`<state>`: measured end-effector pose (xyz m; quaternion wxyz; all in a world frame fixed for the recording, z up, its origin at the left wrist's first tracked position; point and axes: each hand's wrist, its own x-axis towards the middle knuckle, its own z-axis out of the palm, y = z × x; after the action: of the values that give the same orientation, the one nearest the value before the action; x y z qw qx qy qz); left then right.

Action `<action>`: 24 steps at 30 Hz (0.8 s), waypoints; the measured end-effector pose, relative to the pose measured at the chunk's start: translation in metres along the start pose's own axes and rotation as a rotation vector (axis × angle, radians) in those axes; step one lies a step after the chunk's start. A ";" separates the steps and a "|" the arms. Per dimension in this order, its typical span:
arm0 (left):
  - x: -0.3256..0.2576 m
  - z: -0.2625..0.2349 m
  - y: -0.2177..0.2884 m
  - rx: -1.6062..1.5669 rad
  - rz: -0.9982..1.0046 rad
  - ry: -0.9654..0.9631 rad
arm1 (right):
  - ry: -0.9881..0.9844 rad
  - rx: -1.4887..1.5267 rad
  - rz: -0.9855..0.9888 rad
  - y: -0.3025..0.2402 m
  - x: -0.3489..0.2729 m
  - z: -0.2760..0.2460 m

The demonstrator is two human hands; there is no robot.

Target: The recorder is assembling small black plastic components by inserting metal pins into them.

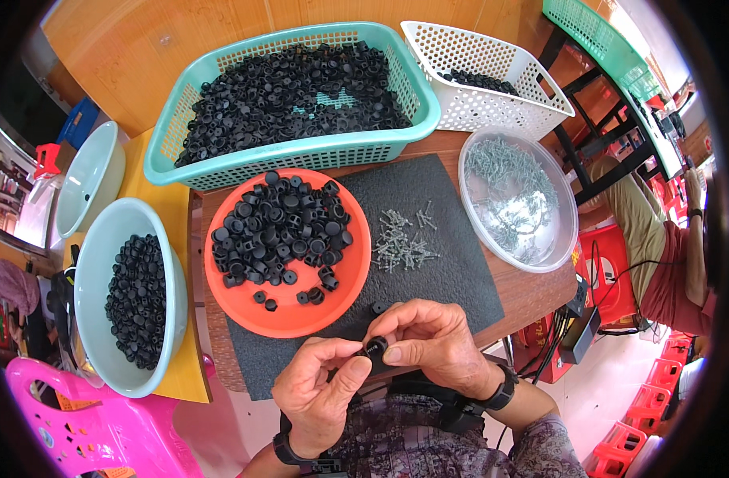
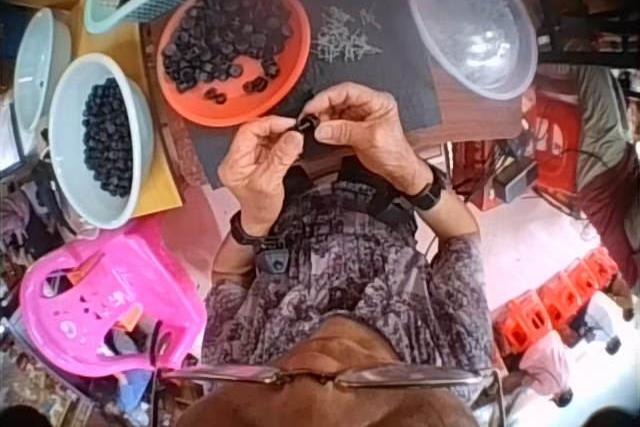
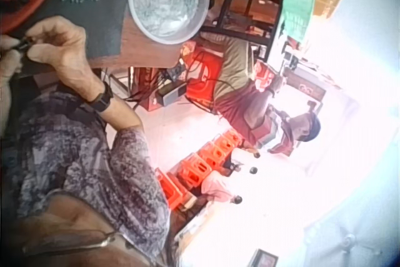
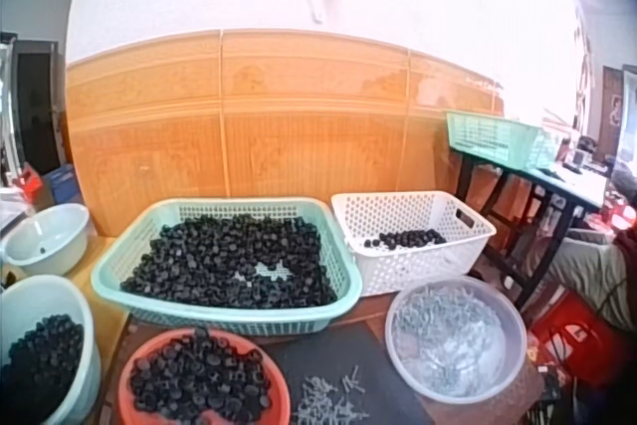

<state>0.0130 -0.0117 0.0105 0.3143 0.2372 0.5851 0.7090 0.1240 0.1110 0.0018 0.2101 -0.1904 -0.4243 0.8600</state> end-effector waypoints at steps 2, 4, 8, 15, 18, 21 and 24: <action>0.000 -0.001 -0.001 0.040 0.019 -0.010 | 0.002 0.011 0.004 0.002 0.000 -0.002; 0.000 -0.001 -0.001 0.042 0.047 -0.037 | 0.011 0.038 0.003 0.001 -0.002 -0.001; 0.001 0.003 0.003 0.014 0.003 -0.046 | 0.040 0.078 0.031 0.002 -0.004 -0.003; 0.001 0.005 0.002 0.054 0.009 -0.060 | 0.045 0.081 0.030 0.002 -0.006 -0.005; 0.001 0.006 0.004 0.085 0.000 -0.050 | 0.041 0.054 0.022 0.002 -0.006 -0.005; 0.002 0.006 0.004 0.144 0.017 -0.046 | 0.037 0.014 0.007 0.003 -0.007 -0.007; 0.004 0.006 0.003 0.221 0.072 -0.061 | 0.037 -0.044 -0.056 0.004 -0.007 -0.004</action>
<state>0.0141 -0.0054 0.0145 0.2782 0.3125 0.6408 0.6436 0.1314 0.1079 -0.0028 0.2376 -0.1991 -0.4442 0.8406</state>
